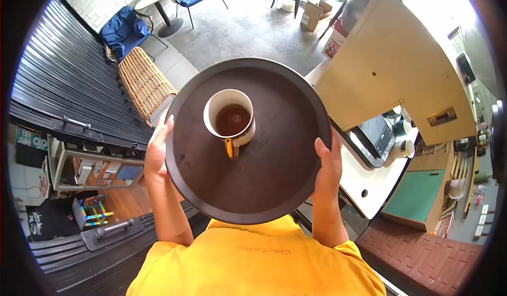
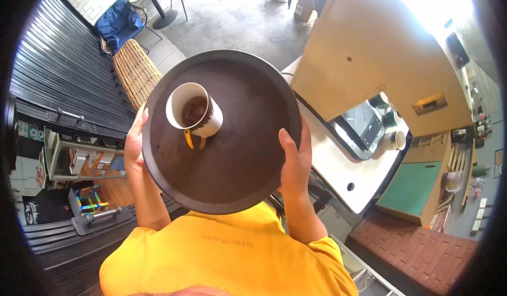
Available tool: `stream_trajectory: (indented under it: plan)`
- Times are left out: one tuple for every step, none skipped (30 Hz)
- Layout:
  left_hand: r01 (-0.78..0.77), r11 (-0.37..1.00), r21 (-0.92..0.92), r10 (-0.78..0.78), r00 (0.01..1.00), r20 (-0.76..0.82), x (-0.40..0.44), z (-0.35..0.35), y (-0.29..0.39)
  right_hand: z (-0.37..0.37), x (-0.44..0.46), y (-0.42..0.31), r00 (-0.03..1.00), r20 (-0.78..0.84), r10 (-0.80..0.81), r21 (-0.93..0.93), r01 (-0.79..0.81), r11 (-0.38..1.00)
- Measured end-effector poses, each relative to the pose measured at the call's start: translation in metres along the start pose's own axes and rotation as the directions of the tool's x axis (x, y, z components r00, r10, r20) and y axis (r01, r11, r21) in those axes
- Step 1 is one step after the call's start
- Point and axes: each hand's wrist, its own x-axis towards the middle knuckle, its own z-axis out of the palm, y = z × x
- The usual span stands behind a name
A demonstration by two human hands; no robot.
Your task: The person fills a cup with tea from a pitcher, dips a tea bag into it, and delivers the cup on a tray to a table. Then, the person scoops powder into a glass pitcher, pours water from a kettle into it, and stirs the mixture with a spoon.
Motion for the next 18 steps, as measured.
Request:
stream_trajectory:
  plan:
    - [0.012,0.999,-0.042,-0.012,1.000,0.009,0.006,-0.002,0.005,0.008,0.007,0.002,1.000,-0.001,0.010,0.009,-0.010,1.000]
    - [0.025,0.996,-0.084,-0.023,1.000,0.017,0.012,-0.007,0.012,0.014,0.014,0.004,1.000,0.007,0.008,0.018,-0.008,1.000]
    - [0.007,0.997,-0.077,-0.009,1.000,-0.023,0.021,-0.017,0.013,0.020,0.023,0.007,0.999,-0.007,0.037,0.075,-0.037,0.996]
    - [-0.004,0.997,-0.074,0.002,1.000,-0.027,0.028,-0.022,0.018,0.026,0.032,0.011,0.997,-0.018,0.069,0.131,-0.066,0.989]
    - [0.006,0.998,-0.070,-0.008,1.000,-0.018,0.036,-0.025,0.024,0.034,0.042,0.015,0.998,-0.010,0.067,0.135,-0.065,0.989]
    - [0.020,0.998,-0.068,-0.020,1.000,-0.009,0.045,-0.030,0.029,0.042,0.051,0.021,0.996,-0.027,0.083,0.123,-0.080,0.989]
    - [0.024,0.996,-0.087,-0.024,1.000,0.007,0.056,-0.039,0.032,0.050,0.062,0.026,0.994,-0.045,0.099,0.109,-0.094,0.990]
    - [0.020,0.996,-0.088,-0.020,1.000,0.008,0.067,-0.046,0.038,0.060,0.072,0.032,0.995,-0.042,0.095,0.108,-0.090,0.990]
    - [0.033,0.994,-0.102,-0.032,0.999,0.008,0.078,-0.056,0.045,0.072,0.081,0.038,0.996,-0.030,0.084,0.134,-0.079,0.988]
    - [0.047,0.992,-0.115,-0.046,0.999,0.013,0.091,-0.066,0.051,0.085,0.091,0.045,0.997,-0.021,0.070,0.161,-0.066,0.985]
    - [0.056,0.992,-0.113,-0.053,0.998,0.022,0.107,-0.079,0.058,0.100,0.101,0.050,0.997,-0.032,0.066,0.163,-0.060,0.985]
    - [0.055,0.993,-0.106,-0.059,0.998,-0.034,0.124,-0.094,0.064,0.116,0.111,0.055,0.998,-0.026,0.057,0.162,-0.052,0.985]
    - [0.063,0.993,-0.099,-0.072,0.993,-0.093,0.138,-0.109,0.071,0.132,0.117,0.061,0.998,-0.025,0.053,0.158,-0.049,0.986]
    - [0.076,0.993,-0.094,-0.083,0.994,-0.075,0.154,-0.117,0.082,0.146,0.126,0.066,0.998,-0.045,0.045,0.162,-0.037,0.986]
    - [0.124,0.978,-0.167,-0.138,0.987,-0.079,0.167,-0.125,0.093,0.163,0.135,0.070,0.997,-0.052,0.060,0.166,-0.051,0.985]
    - [0.165,0.956,-0.241,-0.189,0.979,-0.080,0.180,-0.131,0.104,0.182,0.144,0.074,0.996,-0.053,0.074,0.167,-0.064,0.984]
    - [0.158,0.957,-0.244,-0.186,0.978,-0.096,0.194,-0.135,0.115,0.202,0.152,0.074,0.991,-0.113,0.075,0.109,-0.063,0.992]
    - [0.168,0.954,-0.249,-0.196,0.976,-0.091,0.205,-0.142,0.126,0.212,0.163,0.083,0.993,-0.099,0.070,0.117,-0.058,0.991]
